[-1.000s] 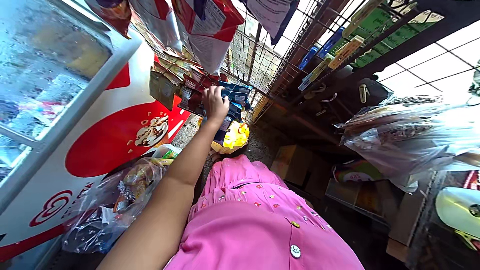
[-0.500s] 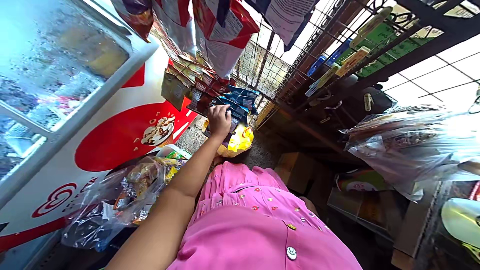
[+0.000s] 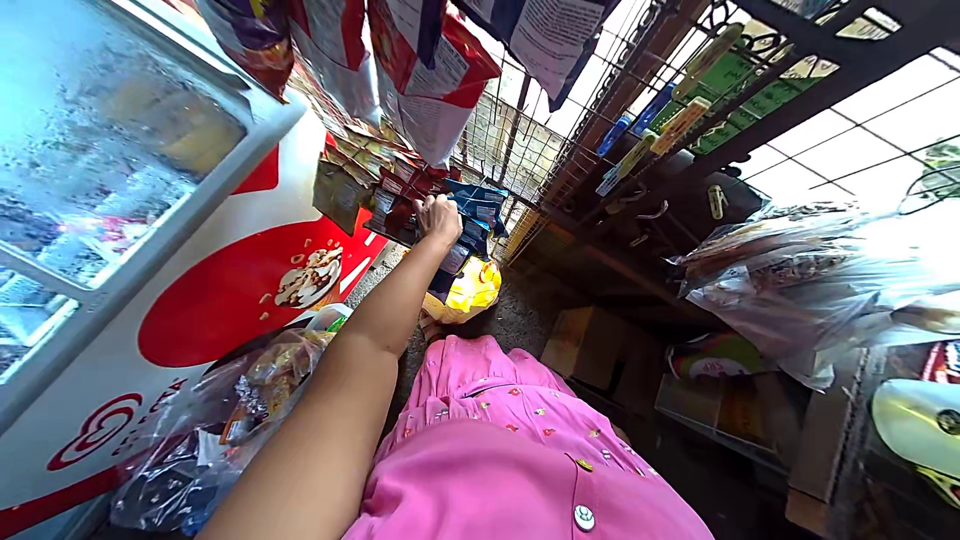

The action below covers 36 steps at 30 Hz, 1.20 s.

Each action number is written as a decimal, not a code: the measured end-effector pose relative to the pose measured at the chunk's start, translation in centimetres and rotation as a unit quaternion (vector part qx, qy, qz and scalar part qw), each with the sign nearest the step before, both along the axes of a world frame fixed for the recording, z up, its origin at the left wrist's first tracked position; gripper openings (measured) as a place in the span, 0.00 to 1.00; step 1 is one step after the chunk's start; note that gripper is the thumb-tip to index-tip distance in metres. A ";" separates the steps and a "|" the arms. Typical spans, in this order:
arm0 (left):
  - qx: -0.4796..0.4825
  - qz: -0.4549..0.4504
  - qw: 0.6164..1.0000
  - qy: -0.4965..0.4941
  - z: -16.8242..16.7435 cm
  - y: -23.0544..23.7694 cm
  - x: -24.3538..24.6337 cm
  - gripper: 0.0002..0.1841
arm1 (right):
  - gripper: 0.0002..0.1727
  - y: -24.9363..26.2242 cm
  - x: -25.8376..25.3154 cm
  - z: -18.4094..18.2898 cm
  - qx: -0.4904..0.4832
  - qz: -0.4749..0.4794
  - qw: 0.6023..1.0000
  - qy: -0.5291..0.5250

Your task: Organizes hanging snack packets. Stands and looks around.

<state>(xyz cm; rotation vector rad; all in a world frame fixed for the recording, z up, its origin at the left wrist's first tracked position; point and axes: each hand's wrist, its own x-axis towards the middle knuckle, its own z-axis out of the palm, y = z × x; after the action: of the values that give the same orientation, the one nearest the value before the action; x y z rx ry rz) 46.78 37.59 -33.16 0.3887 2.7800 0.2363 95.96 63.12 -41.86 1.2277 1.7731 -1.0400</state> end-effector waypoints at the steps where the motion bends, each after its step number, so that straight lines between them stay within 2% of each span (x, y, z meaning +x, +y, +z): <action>1: 0.008 -0.006 1.000 0.006 0.1 -0.1 0.2 0.16 | 0.20 -0.3 -0.5 1.2 -0.003 0.000 1.000 -0.004; 4: 0.021 -0.014 1.000 0.012 1.2 -0.3 1.4 0.16 | 0.19 -0.5 -0.2 0.8 0.005 -0.003 1.000 0.010; 7: 0.022 -0.019 1.000 0.007 3.4 -0.7 2.8 0.16 | 0.20 -1.1 -2.1 2.8 -0.004 -0.006 1.000 0.010; 8: 0.026 -0.023 0.999 0.013 4.3 -0.9 3.4 0.16 | 0.19 -1.1 -2.2 2.4 -0.004 -0.002 1.000 0.015; 16: 0.038 -0.064 0.995 0.070 13.7 -1.3 5.7 0.15 | 0.21 -0.7 -3.6 1.7 -0.005 0.008 0.999 0.031; 18: 0.025 -0.073 0.994 0.077 15.6 -1.0 5.8 0.15 | 0.21 -0.1 -2.9 -0.1 -0.005 0.005 0.999 0.041; 20: 0.013 -0.074 0.994 0.077 17.2 -0.6 5.6 0.15 | 0.21 0.9 -1.5 -3.4 -0.010 -0.001 0.998 0.054; 24: -0.001 -0.058 0.996 0.061 18.6 0.1 3.9 0.14 | 0.21 2.3 0.9 -8.2 -0.005 -0.010 0.997 0.074; 33: -0.016 -0.063 0.996 0.055 20.3 0.0 3.1 0.14 | 0.20 1.6 -0.2 -4.3 -0.002 0.010 0.999 0.046; 36: -0.028 -0.068 0.996 0.058 20.8 0.7 2.8 0.13 | 0.20 1.2 -1.4 -1.9 -0.005 0.016 0.999 0.032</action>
<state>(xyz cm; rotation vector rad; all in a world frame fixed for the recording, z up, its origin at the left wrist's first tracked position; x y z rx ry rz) 49.56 38.34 -12.40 0.5932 2.8507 0.1075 94.54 64.36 -43.79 1.1696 1.8280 -1.0791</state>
